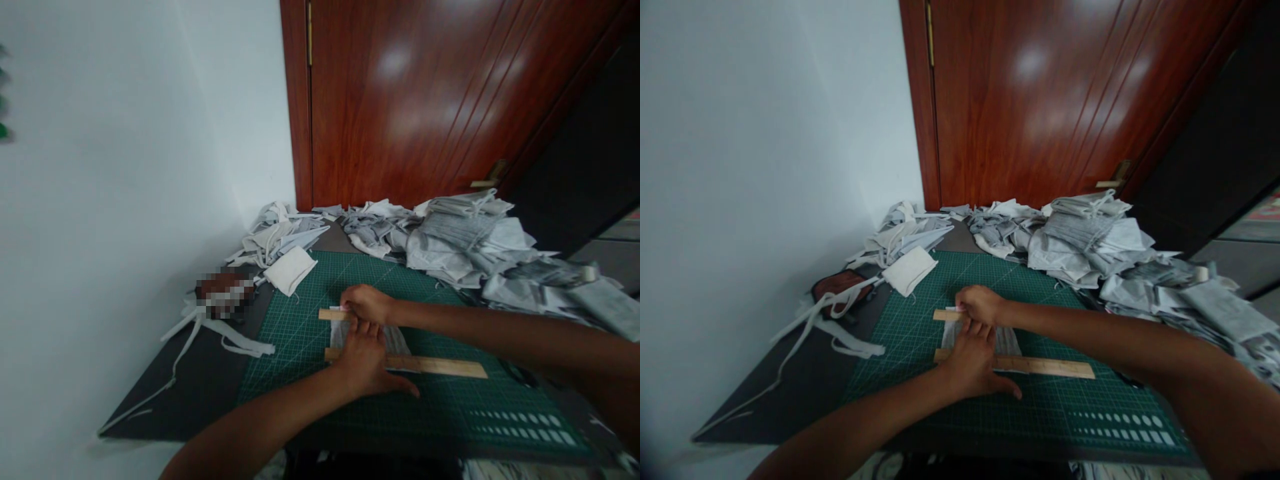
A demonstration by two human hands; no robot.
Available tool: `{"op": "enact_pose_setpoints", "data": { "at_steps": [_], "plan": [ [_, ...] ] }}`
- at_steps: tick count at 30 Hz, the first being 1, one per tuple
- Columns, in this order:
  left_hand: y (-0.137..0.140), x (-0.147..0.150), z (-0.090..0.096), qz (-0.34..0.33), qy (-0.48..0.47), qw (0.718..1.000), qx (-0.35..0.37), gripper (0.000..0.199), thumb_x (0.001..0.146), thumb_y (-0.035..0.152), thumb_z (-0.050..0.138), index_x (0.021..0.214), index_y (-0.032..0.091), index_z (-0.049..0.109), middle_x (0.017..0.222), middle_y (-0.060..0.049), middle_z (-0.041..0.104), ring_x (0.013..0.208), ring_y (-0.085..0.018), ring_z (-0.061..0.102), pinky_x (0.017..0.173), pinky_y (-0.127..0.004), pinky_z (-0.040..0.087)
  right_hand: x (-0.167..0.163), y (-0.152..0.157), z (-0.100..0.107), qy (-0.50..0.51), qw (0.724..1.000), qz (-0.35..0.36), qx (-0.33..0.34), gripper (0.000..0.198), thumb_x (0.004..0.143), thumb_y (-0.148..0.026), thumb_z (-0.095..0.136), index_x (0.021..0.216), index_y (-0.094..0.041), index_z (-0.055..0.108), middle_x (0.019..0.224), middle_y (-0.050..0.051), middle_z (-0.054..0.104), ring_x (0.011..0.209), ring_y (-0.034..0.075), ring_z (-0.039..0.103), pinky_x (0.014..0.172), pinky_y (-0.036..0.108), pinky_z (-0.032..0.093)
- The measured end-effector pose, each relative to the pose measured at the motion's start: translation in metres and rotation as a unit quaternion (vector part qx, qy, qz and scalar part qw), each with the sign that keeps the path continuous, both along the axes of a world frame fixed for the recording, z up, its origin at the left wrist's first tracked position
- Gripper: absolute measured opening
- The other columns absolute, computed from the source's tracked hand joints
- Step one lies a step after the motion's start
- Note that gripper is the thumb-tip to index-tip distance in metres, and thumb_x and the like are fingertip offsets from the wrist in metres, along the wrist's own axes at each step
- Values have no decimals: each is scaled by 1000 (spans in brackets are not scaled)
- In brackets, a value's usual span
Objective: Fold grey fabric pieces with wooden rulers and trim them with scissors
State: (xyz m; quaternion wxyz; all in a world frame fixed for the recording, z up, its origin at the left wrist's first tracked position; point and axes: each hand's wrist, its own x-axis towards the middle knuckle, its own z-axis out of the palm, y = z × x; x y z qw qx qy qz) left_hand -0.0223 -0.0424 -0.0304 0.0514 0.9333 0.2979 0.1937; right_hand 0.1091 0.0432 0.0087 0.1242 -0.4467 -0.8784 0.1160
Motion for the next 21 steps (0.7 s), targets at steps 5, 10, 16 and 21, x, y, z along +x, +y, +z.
{"op": "enact_pose_setpoints", "data": {
  "at_steps": [5, 10, 16, 21],
  "plan": [
    [0, 0, 0, 0, 11, 1000, -17, 139, 51, 107, 50, 140, 2, 57, 143, -28, 57, 138, -46, 48, 121, -58, 29, -3, 1, -6, 36, 999, 4, 13, 21, 86, -4, 59, 85, -17, 75, 82, 4, 75, 76, 17, 67, 69, 25, 46],
    [1, 1, -3, 5, 13, 999, -34, 139, 49, 107, 53, 138, 1, 57, 142, -29, 59, 138, -45, 49, 121, -55, 30, -13, 2, -10, 52, 998, 20, 22, 23, 87, -2, 59, 92, -16, 77, 91, 7, 79, 84, 19, 70, 75, 27, 50],
    [0, 0, -4, 4, 12, 999, -40, 136, 50, 106, 54, 139, 2, 57, 139, -27, 61, 134, -44, 53, 120, -55, 32, -17, 4, -9, 26, 999, 35, 28, 23, 86, -1, 61, 97, -14, 76, 96, 9, 78, 89, 20, 70, 77, 27, 50],
    [2, -1, -3, -8, -11, 1000, -19, 143, 52, 108, 46, 148, 2, 49, 147, -27, 55, 143, -45, 43, 125, -58, 21, 2, -4, 4, -42, 998, 50, 21, 18, 82, -1, 62, 85, -14, 74, 86, 9, 74, 80, 20, 67, 70, 28, 46]
  ]
}}
